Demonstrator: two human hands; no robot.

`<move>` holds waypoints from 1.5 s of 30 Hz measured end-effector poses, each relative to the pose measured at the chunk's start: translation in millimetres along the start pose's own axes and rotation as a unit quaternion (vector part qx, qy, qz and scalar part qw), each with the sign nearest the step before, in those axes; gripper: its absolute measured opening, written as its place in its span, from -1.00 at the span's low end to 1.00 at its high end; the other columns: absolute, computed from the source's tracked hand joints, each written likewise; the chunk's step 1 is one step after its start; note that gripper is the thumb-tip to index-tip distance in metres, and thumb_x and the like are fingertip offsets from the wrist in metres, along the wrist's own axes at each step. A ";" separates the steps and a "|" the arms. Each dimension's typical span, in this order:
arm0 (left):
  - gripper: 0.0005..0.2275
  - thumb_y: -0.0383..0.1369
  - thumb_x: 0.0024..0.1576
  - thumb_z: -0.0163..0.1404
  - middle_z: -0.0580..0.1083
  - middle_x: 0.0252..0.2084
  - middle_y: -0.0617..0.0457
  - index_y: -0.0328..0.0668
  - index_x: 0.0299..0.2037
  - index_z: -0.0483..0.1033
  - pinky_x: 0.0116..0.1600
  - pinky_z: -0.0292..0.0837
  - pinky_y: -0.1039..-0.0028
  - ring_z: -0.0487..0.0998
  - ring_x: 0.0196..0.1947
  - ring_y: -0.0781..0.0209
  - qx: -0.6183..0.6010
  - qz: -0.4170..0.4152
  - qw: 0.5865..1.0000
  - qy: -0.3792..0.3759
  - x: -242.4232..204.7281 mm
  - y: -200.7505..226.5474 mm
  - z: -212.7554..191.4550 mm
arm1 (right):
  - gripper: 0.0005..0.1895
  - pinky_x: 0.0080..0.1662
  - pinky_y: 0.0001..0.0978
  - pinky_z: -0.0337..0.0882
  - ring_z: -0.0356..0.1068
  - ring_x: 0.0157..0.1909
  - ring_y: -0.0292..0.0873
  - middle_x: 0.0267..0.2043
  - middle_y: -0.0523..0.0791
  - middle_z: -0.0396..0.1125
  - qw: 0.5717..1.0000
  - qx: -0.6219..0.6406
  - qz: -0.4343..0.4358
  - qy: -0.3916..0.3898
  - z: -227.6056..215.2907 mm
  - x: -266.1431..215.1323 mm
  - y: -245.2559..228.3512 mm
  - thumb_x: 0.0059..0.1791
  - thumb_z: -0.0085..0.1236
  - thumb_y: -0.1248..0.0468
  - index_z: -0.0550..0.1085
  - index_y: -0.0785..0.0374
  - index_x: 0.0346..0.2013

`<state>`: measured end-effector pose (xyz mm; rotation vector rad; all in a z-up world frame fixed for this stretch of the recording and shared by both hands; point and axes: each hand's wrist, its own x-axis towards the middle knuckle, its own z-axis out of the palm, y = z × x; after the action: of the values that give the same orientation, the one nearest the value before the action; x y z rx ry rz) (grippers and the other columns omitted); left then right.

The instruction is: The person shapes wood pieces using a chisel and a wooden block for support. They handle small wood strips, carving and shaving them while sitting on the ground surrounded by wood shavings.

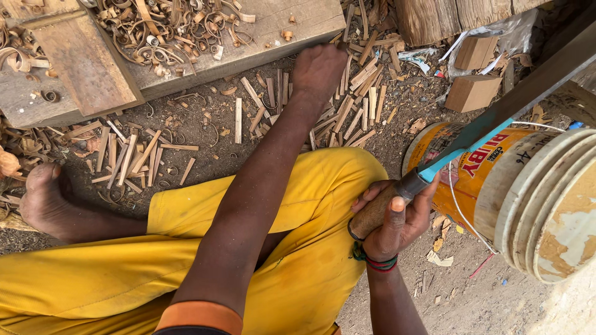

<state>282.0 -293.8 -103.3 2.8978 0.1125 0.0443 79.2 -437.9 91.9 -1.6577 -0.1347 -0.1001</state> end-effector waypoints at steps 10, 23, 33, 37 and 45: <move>-0.95 -0.37 0.05 0.24 0.57 -0.45 0.09 -0.08 -0.35 0.66 -0.42 0.46 0.44 0.55 -0.50 0.40 0.088 0.141 0.981 -0.100 13.3 0.0 -17.4 | -0.06 -0.35 -0.33 0.46 0.35 -0.45 -0.20 -0.34 0.01 0.32 1.000 -0.003 0.004 0.008 -0.9 0.5 0.8 0.17 0.11 -0.06 -0.08 0.35 0.62; -0.74 -0.39 0.23 0.09 0.64 -0.11 0.01 -0.14 0.12 0.56 -0.23 0.57 0.56 0.62 -0.30 0.37 -0.526 -0.119 0.839 -0.070 -128.7 -60.7 -158.2 | -0.11 -0.38 -0.38 0.44 0.35 -0.47 -0.22 -0.39 -0.01 0.30 1.000 0.017 -0.018 -0.015 -4.8 -2.1 2.7 0.20 0.09 -0.01 -0.07 0.34 0.65; -0.57 -0.56 0.18 0.04 0.63 -0.11 -0.06 -0.23 0.29 0.38 -0.12 0.71 0.61 0.68 -0.23 0.29 -0.762 -0.233 0.604 0.006 -204.9 -167.5 -246.9 | -0.21 -0.34 -0.38 0.41 0.34 -0.48 -0.20 -0.40 -0.02 0.30 0.998 0.000 -0.032 -0.050 -5.1 -6.9 1.2 0.28 0.05 0.06 -0.09 0.33 0.63; -0.51 -0.62 0.20 0.03 0.52 -0.04 -0.06 -0.24 0.38 0.32 -0.03 0.73 0.60 0.67 -0.15 0.25 -0.755 -0.217 0.615 0.062 -238.0 -197.1 -259.6 | -0.22 -0.34 -0.39 0.40 0.34 -0.46 -0.23 -0.41 -0.05 0.30 0.998 -0.020 -0.024 -0.048 -2.6 -10.0 -3.8 0.28 0.03 0.10 -0.06 0.34 0.66; -0.42 -0.68 0.23 0.06 0.45 -0.05 0.01 0.00 0.44 0.27 -0.02 0.69 0.59 0.67 -0.16 0.34 -0.633 -0.120 0.743 0.182 -245.6 -210.1 -235.3 | -0.33 -0.28 -0.40 0.44 0.37 -0.34 -0.28 -0.34 -0.12 0.31 0.993 -0.107 -0.040 -0.042 23.5 -12.6 -15.1 0.29 0.06 0.19 0.05 0.38 0.60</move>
<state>12.7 -54.2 69.6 1.4486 0.3557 0.4480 64.1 -413.5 102.8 -1.8724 -0.2619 -0.1095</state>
